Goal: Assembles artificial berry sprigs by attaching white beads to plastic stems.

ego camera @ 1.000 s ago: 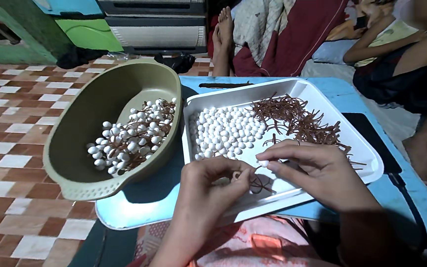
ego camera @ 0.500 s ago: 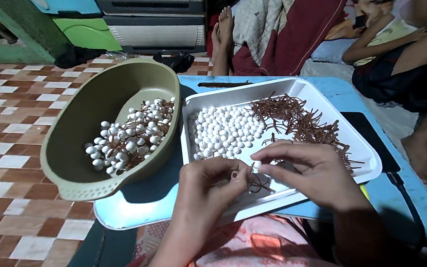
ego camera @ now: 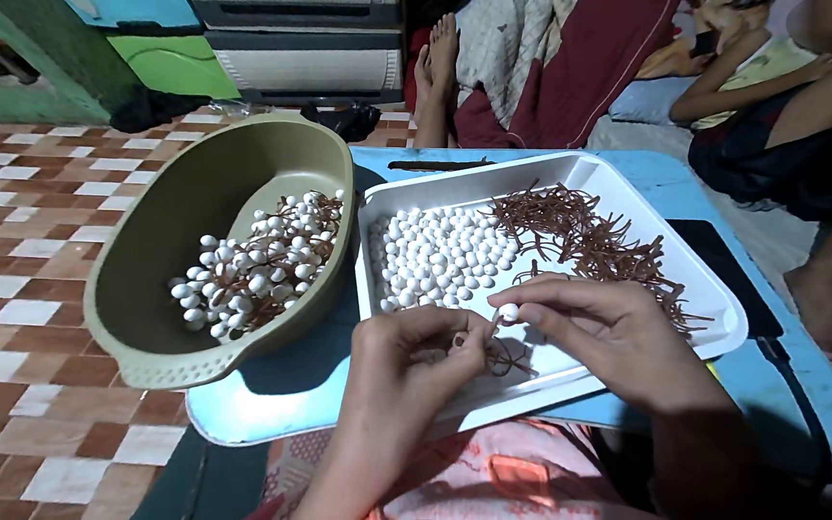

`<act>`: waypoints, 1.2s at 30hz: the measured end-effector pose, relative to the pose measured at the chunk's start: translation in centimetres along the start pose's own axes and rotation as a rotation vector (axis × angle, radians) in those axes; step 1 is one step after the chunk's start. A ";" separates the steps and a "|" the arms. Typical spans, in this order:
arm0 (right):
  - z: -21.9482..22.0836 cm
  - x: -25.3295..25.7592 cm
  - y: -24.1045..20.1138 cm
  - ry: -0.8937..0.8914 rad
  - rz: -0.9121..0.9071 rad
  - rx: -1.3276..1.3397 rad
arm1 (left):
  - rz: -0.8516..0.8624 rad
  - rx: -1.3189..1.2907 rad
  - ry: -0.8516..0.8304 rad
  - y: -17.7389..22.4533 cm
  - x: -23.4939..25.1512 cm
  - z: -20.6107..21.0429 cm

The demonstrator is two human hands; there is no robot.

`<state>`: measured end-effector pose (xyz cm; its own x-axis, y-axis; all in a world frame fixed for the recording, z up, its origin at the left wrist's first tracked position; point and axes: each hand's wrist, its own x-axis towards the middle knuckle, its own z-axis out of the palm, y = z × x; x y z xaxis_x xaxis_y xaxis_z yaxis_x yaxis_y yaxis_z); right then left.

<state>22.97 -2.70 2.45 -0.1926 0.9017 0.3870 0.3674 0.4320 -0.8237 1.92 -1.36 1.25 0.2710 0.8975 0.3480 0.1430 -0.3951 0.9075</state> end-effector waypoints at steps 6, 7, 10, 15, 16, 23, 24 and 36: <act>-0.1 0.1 -0.1 -0.025 0.058 0.071 | 0.015 0.013 0.016 0.3 0.1 0.1; 0.0 0.1 -0.1 -0.028 0.058 0.079 | 0.014 0.008 0.018 0.4 0.1 0.1; 0.0 0.1 -0.1 -0.028 0.052 0.103 | 0.005 -0.006 0.020 0.5 0.2 0.1; 0.1 0.2 -0.3 -0.034 0.109 0.110 | 0.003 0.004 0.013 0.5 0.2 0.1; 0.1 0.2 -0.2 -0.039 0.106 0.128 | 0.003 0.005 0.013 0.5 0.2 0.1; -0.3 0.3 -0.2 -0.086 0.085 0.084 | 0.000 0.011 0.009 0.5 0.2 0.1; -0.3 0.4 -0.2 -0.092 0.076 0.083 | 0.001 0.011 0.005 0.5 0.2 0.1; -0.5 0.2 -0.2 -0.154 0.055 0.057 | 0.005 -0.009 -0.003 0.4 0.1 0.0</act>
<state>23.29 -2.60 2.86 -0.3120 0.9090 0.2763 0.3303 0.3765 -0.8655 2.04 -1.42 1.62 0.2748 0.8950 0.3514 0.1335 -0.3974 0.9079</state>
